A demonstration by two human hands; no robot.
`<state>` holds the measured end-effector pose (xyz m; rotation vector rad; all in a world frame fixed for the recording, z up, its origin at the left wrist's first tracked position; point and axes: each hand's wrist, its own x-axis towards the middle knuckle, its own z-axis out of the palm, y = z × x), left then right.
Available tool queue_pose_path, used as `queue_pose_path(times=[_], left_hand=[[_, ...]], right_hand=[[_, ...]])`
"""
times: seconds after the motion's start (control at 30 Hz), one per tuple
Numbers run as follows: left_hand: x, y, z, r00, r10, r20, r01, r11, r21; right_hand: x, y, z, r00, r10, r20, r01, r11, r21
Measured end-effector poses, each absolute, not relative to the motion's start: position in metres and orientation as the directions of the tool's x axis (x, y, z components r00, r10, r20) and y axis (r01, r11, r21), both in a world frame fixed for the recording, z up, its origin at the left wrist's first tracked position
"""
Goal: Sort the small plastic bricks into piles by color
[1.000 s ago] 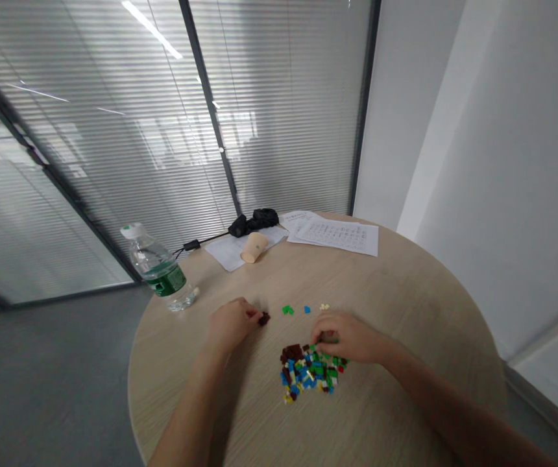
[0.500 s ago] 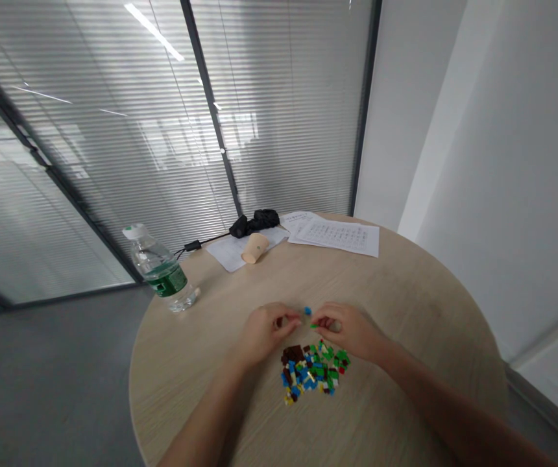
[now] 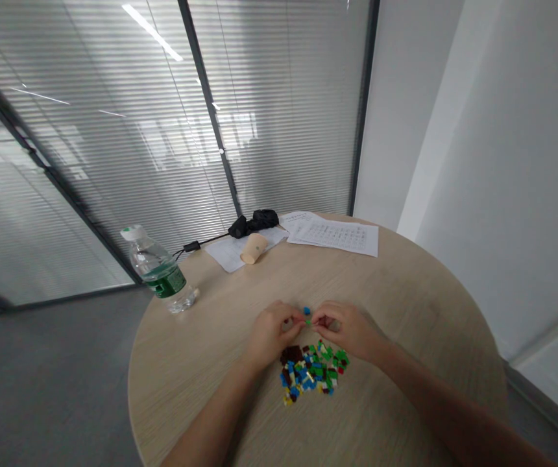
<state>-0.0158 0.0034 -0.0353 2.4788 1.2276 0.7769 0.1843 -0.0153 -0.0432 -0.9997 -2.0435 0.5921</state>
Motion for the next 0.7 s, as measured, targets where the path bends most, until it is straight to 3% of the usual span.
queue_pose_path(times=[0.2, 0.33, 0.7], left_hand=[[-0.023, 0.018, -0.040, 0.301, 0.874, 0.381, 0.885, -0.405, 0.229], [-0.022, 0.021, -0.041, 0.264, 0.883, 0.388, 0.938, -0.329, 0.110], [-0.020, 0.020, -0.038, 0.260, 0.918, 0.301, 0.949, -0.301, 0.098]], right_hand=[[0.199, -0.009, -0.037, -0.221, 0.869, 0.444, 0.570, 0.484, -0.664], [0.200, -0.009, -0.037, -0.241, 0.869, 0.431, 0.585, 0.485, -0.650], [0.199, -0.008, -0.040, -0.296, 0.873, 0.387, 0.575, 0.487, -0.658]])
